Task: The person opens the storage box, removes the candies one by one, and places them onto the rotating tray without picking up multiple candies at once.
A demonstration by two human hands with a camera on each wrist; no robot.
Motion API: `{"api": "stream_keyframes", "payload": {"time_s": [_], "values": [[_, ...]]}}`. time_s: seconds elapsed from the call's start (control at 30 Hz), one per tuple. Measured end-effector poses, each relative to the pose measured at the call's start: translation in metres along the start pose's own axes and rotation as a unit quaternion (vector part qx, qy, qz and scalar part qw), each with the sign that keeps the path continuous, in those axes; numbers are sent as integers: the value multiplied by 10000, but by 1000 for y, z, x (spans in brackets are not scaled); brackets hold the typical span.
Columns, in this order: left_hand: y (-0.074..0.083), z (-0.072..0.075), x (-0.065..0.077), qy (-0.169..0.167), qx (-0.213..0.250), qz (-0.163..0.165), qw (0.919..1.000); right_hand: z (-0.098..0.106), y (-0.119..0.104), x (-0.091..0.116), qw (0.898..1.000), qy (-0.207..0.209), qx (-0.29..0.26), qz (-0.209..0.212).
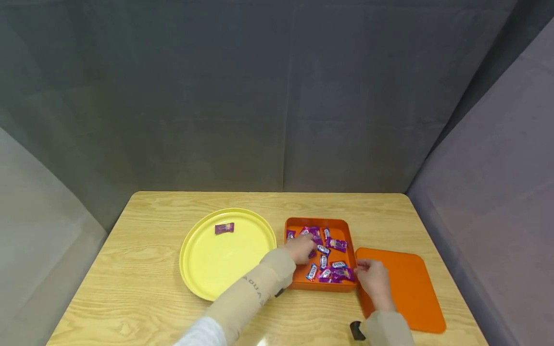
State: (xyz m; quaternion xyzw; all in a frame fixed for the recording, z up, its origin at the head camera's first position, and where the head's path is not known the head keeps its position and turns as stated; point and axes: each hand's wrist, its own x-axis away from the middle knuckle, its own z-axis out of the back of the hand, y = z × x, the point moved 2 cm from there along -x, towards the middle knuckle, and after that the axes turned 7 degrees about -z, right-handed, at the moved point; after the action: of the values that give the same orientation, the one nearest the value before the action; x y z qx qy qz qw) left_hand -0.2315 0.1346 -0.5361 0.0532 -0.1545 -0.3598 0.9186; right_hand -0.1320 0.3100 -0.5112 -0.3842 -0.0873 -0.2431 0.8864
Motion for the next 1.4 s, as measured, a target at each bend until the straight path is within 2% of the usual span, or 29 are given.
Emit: {"api": "stream_keyframes", "payload": {"time_s": [0.23, 0.37, 0.43, 0.47, 0.53, 0.6, 0.67, 0.83, 0.93, 1.0, 1.2, 1.23, 1.4], "values": [[2, 2, 2, 78, 282, -2, 9996, 0, 0, 0, 10000, -30, -57, 4], [1, -1, 1, 128, 768, 197, 9968, 0, -1, 0, 10000, -51, -50, -8], [0, -2, 0, 122, 840, 231, 9961, 0, -1, 0, 10000, -40, -21, 10], [0, -2, 1, 146, 1062, 336, 9937, 0, -1, 0, 10000, -30, -4, 13], [0, -2, 0, 149, 1043, 333, 9939, 0, 0, 0, 10000, -6, 18, 32], [0, -1, 0, 195, 1270, 453, 9907, 0, 0, 0, 10000, 13, 33, 52], [0, -2, 0, 191, 1271, 441, 9907, 0, 0, 0, 10000, 18, 25, 49], [1, -1, -2, 149, 444, -10, 9989, 0, 0, -1, 10000, -3, -18, -11], [1, 1, -2, 193, 314, -133, 9992, 1, 0, -1, 10000, -7, -20, -24], [1, 1, -3, 244, 541, -87, 9982, 1, 0, -1, 10000, 3, -5, -11], [-2, 1, -10, 508, 723, -141, 9960, 2, 1, 0, 10000, 23, 14, -4], [-2, 2, -10, 540, 636, -205, 9963, 2, 1, 0, 10000, 27, 16, 15], [-3, 15, -7, 603, 819, -326, 9943, 3, 2, 0, 9999, 59, 51, 90]]}}
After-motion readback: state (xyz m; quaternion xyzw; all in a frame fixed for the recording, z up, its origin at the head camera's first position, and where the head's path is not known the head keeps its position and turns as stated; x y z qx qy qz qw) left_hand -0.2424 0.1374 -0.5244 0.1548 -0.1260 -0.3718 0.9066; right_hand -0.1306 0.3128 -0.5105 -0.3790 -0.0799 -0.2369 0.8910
